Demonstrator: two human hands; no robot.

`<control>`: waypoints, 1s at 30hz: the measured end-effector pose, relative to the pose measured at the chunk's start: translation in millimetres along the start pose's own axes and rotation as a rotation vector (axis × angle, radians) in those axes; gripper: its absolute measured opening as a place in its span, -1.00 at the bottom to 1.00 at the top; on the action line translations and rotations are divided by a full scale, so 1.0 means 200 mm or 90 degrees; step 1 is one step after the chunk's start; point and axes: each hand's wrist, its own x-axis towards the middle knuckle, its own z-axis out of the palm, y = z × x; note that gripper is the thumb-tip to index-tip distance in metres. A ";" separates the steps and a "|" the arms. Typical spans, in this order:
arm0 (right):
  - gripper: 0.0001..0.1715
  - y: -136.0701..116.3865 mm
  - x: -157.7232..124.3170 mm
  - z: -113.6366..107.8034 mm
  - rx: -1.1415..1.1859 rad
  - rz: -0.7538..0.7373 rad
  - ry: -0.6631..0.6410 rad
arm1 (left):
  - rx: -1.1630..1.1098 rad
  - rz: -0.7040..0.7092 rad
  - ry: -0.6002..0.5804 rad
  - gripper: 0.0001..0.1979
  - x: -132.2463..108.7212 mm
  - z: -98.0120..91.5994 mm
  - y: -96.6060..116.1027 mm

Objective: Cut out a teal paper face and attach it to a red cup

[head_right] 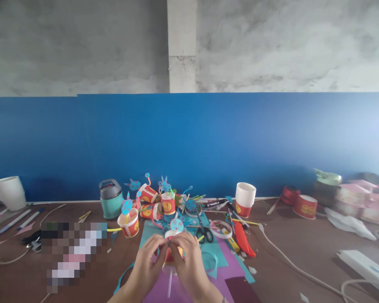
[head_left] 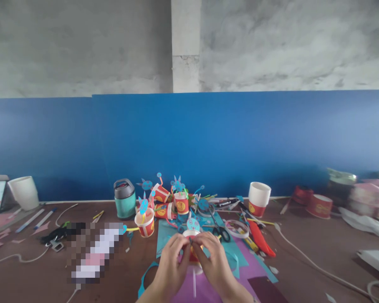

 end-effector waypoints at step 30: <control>-0.85 0.18 0.10 -0.20 -0.255 -0.059 0.070 | -0.296 -0.272 0.051 -0.74 0.07 -0.01 0.01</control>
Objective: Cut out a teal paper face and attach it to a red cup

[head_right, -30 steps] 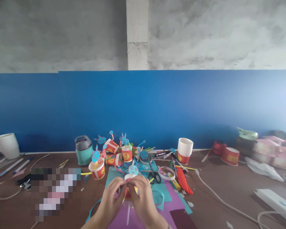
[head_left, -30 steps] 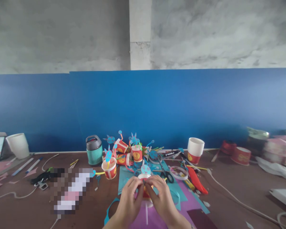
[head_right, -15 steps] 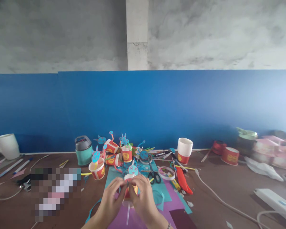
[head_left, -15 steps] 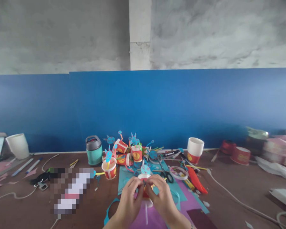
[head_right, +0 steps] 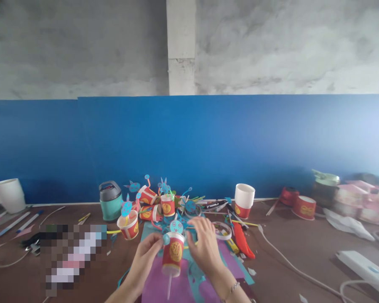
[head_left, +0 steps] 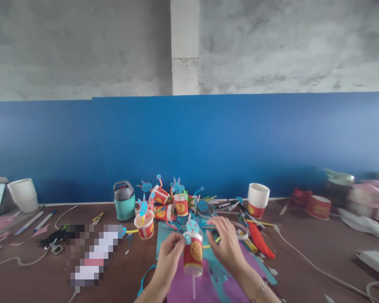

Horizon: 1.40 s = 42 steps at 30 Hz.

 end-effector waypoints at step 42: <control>-0.60 0.06 0.03 0.05 0.596 0.389 -0.061 | 0.593 0.329 0.045 -0.60 -0.03 0.05 -0.10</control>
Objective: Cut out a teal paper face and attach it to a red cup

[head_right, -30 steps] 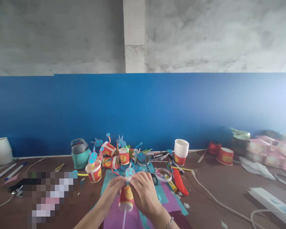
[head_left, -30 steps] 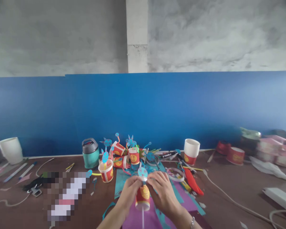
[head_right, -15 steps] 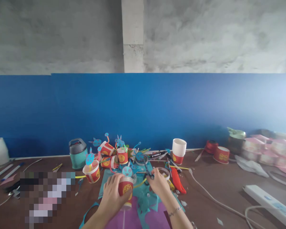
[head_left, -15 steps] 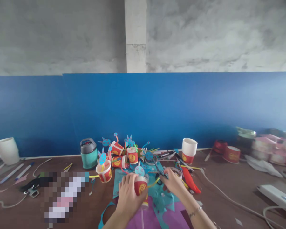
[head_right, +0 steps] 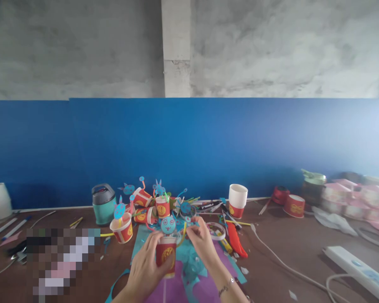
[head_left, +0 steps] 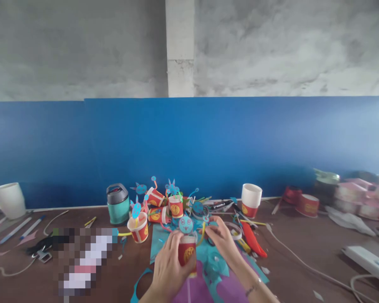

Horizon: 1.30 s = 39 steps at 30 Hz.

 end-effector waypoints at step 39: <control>-0.73 -0.08 0.03 -0.15 -0.060 0.046 -0.077 | -0.043 0.001 -0.012 -0.65 0.02 -0.02 -0.01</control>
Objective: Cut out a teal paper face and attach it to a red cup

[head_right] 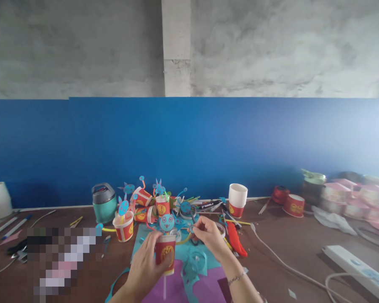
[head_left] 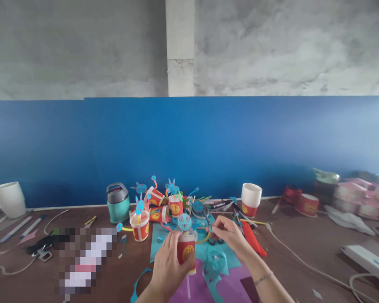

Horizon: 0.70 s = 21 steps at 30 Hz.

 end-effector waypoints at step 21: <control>-0.75 -0.02 -0.02 -0.08 0.084 0.099 -0.130 | -0.006 -0.009 -0.019 -0.66 0.01 -0.01 0.01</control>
